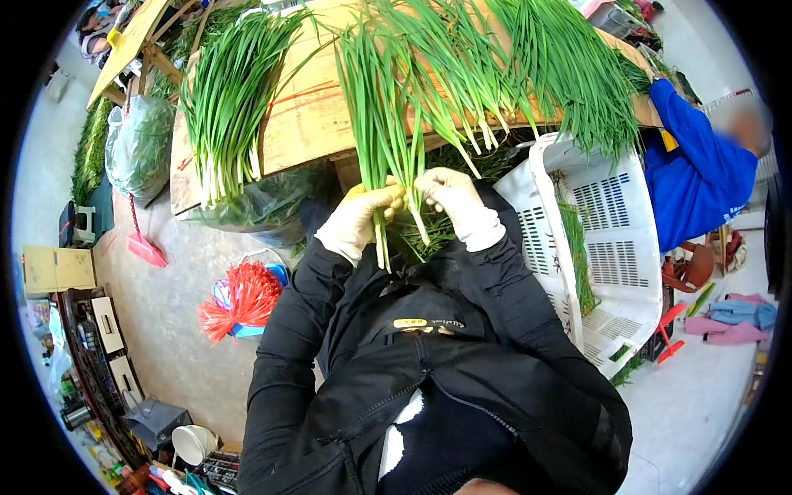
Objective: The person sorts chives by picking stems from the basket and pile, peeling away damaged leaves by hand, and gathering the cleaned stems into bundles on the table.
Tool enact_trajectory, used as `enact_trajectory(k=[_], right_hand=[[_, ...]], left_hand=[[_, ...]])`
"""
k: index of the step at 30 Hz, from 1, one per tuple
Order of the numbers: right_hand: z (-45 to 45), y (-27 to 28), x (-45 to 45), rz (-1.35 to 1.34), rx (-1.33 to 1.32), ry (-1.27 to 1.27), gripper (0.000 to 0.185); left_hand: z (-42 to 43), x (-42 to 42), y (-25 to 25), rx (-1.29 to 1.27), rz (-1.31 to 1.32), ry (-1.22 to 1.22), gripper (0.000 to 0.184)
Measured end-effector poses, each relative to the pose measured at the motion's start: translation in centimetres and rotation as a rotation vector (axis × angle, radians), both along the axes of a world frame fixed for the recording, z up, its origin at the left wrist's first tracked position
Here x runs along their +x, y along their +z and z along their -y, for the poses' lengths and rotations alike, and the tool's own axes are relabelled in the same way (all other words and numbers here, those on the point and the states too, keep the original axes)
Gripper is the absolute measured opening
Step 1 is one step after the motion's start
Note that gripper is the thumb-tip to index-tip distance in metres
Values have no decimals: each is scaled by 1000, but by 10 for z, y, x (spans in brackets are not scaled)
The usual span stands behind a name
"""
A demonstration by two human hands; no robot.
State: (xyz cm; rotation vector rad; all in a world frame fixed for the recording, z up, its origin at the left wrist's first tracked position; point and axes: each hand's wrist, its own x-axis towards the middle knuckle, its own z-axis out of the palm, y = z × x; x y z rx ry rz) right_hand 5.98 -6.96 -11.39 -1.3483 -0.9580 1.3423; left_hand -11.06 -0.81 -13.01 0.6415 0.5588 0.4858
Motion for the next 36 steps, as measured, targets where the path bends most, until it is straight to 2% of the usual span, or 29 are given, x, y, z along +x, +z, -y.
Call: enact_trajectory(k=[1,5,7,9,11,13,15,16,17,19,21,23,25,26,27,29,30,33,34,35,36], right_hand=[[-3,-5,4,-118,29,-46,14],[9,8,12,-152,74,-77,16],[26,13,8,50,90,-44,18],[49,22,5,79,89,-30,15],[78,28,12,63,210,23,15],[109,20,24,-218,-39,113,16],[115,12,50,463,-347,740,28],[118,9,56,820,-264,937,40],[126,8,58,1271,-423,748,43],[100,17,45,1134,45,225,36],[70,54,21,914,230,137,36],[41,61,3,1342,679,48,45],[23,55,-3,1477,696,154,52],[16,47,-3,1508,755,141,37],[12,43,-2,1506,760,146,37],[7,38,-1,1523,815,120,17],[0,38,1,1456,863,127,9],[-11,54,13,1250,818,-58,7],[-10,71,18,1129,890,-126,8],[-7,87,24,1006,958,-189,9],[-3,97,30,783,953,-224,11]], left_hand=[[1,0,-1,-52,-16,85,18],[-4,-2,4,-65,63,145,18],[-5,0,5,-70,105,148,18],[-5,6,4,-61,120,144,21],[-7,6,6,-78,113,191,21],[-13,2,6,-45,97,153,17],[-14,2,8,-12,79,122,17],[-13,4,6,-20,73,113,17],[-13,7,5,-25,68,101,18],[-9,14,7,-2,50,63,14],[-6,19,7,-11,11,76,12],[-3,22,10,2,17,70,13],[-2,23,14,-12,23,89,12],[-4,23,10,0,20,88,11],[-5,23,9,0,21,94,11],[-6,23,6,1,35,45,9],[-6,23,6,-2,8,56,10],[-5,20,13,-44,-3,40,16],[-7,20,17,-46,1,19,24],[-8,19,15,-48,3,22,24],[-9,17,12,-41,22,16,27]])
